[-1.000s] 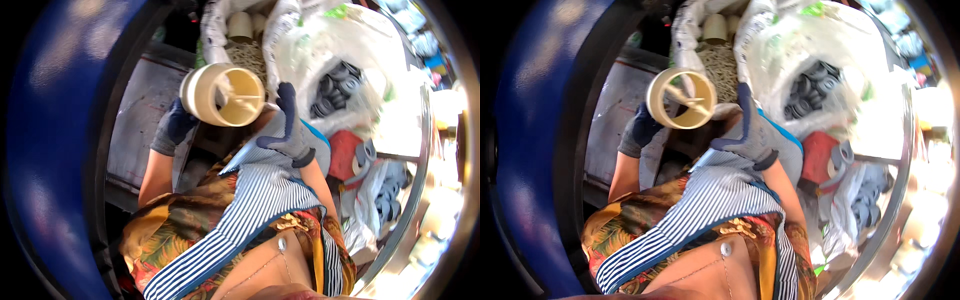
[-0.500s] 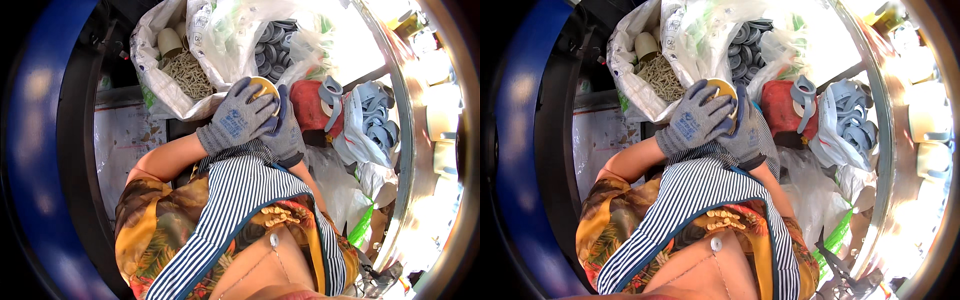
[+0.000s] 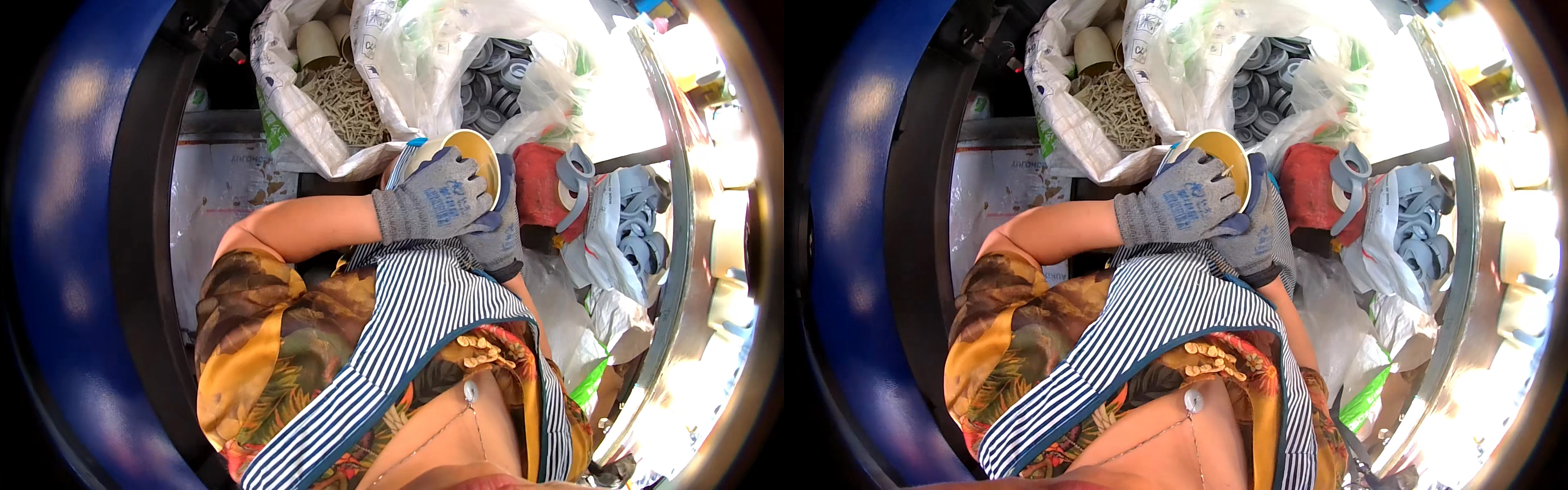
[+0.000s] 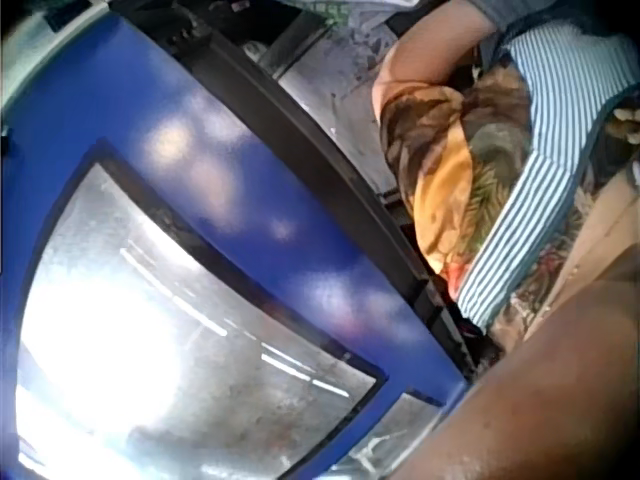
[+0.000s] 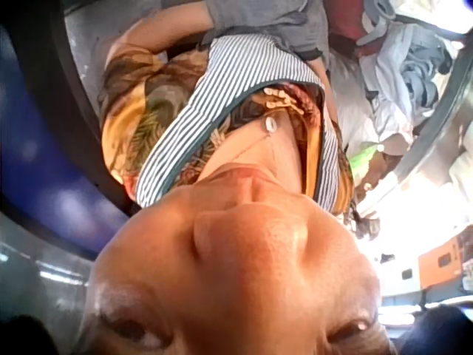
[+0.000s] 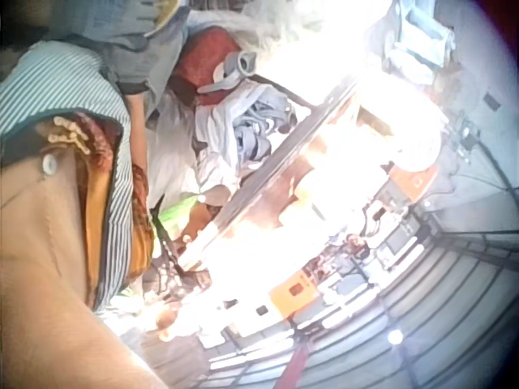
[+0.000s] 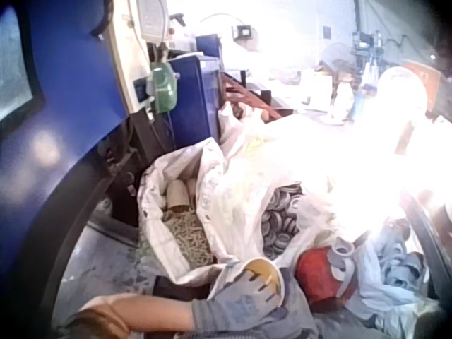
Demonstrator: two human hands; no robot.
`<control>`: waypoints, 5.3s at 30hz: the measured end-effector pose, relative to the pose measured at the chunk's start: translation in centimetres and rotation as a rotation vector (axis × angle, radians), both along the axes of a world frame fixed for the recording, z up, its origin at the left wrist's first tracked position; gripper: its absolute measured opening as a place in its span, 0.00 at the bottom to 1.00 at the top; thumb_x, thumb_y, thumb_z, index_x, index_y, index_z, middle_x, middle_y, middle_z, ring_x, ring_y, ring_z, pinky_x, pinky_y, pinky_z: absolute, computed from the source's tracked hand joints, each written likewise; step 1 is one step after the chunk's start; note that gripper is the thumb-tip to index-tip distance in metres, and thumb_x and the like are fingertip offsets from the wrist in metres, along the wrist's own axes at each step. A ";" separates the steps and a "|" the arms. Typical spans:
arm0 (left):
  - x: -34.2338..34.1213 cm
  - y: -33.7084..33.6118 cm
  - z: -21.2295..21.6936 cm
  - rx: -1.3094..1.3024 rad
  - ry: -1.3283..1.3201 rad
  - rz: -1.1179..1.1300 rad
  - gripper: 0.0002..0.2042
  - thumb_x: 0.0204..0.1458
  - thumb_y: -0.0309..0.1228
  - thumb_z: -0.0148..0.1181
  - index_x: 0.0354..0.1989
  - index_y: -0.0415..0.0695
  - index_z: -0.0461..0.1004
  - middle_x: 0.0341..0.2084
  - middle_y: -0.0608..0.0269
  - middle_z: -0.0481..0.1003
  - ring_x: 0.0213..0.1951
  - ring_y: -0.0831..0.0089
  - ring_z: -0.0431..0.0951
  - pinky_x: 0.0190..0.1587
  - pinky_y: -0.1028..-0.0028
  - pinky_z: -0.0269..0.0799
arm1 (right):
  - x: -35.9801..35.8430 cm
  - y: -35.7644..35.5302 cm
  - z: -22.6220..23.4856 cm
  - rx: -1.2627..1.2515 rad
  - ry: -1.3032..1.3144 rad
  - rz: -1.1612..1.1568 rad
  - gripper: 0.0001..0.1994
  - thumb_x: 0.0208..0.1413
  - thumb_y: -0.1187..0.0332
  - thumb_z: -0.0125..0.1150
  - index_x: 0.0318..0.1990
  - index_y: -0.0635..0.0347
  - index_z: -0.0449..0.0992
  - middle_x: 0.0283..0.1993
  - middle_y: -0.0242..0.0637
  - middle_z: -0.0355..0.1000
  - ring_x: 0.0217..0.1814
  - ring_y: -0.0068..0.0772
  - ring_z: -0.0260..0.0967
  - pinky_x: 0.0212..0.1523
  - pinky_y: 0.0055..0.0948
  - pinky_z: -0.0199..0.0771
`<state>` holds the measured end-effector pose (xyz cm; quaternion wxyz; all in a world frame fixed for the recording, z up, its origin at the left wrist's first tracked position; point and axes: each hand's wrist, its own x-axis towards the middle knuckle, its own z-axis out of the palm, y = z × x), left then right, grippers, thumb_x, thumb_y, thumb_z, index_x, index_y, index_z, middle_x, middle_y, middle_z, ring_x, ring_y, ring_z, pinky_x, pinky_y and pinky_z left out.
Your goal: The person picks up plastic canisters, fits a gray pump assembly into each opening, and places the completed units on a table.
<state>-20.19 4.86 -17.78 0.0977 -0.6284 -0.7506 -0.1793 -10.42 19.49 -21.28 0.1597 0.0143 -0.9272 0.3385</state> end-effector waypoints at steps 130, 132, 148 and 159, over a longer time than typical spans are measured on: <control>-8.7 -3.6 -2.6 0.900 -1.329 0.616 0.23 0.53 0.28 0.61 0.58 0.42 0.66 0.48 0.60 0.72 0.45 0.71 0.74 0.50 0.72 0.71 | 0.8 17.5 -6.3 0.646 -0.066 -0.455 0.21 0.54 0.61 0.60 0.56 0.50 0.71 0.53 0.41 0.70 0.56 0.46 0.65 0.56 0.46 0.65; -8.2 -10.5 -0.8 1.177 -1.132 0.727 0.21 0.56 0.29 0.59 0.57 0.41 0.67 0.45 0.60 0.72 0.43 0.72 0.74 0.48 0.71 0.71 | -3.4 15.8 -5.0 0.696 0.044 -0.501 0.18 0.53 0.62 0.60 0.52 0.51 0.74 0.52 0.39 0.71 0.53 0.45 0.67 0.54 0.43 0.66; -8.3 -15.4 -4.3 1.149 -1.061 1.258 0.15 0.64 0.33 0.48 0.55 0.39 0.66 0.38 0.62 0.73 0.43 0.72 0.74 0.50 0.69 0.72 | -33.7 10.8 -32.5 -0.440 -1.141 -0.795 0.32 0.55 0.45 0.52 0.63 0.55 0.65 0.66 0.42 0.63 0.66 0.41 0.62 0.62 0.36 0.64; -9.9 -14.9 -6.5 1.057 -1.079 1.108 0.16 0.63 0.32 0.50 0.56 0.38 0.65 0.36 0.63 0.69 0.43 0.72 0.70 0.52 0.70 0.67 | -30.0 9.2 -18.0 0.064 -0.466 -0.507 0.34 0.48 0.54 0.59 0.62 0.59 0.62 0.53 0.52 0.71 0.57 0.54 0.66 0.59 0.46 0.64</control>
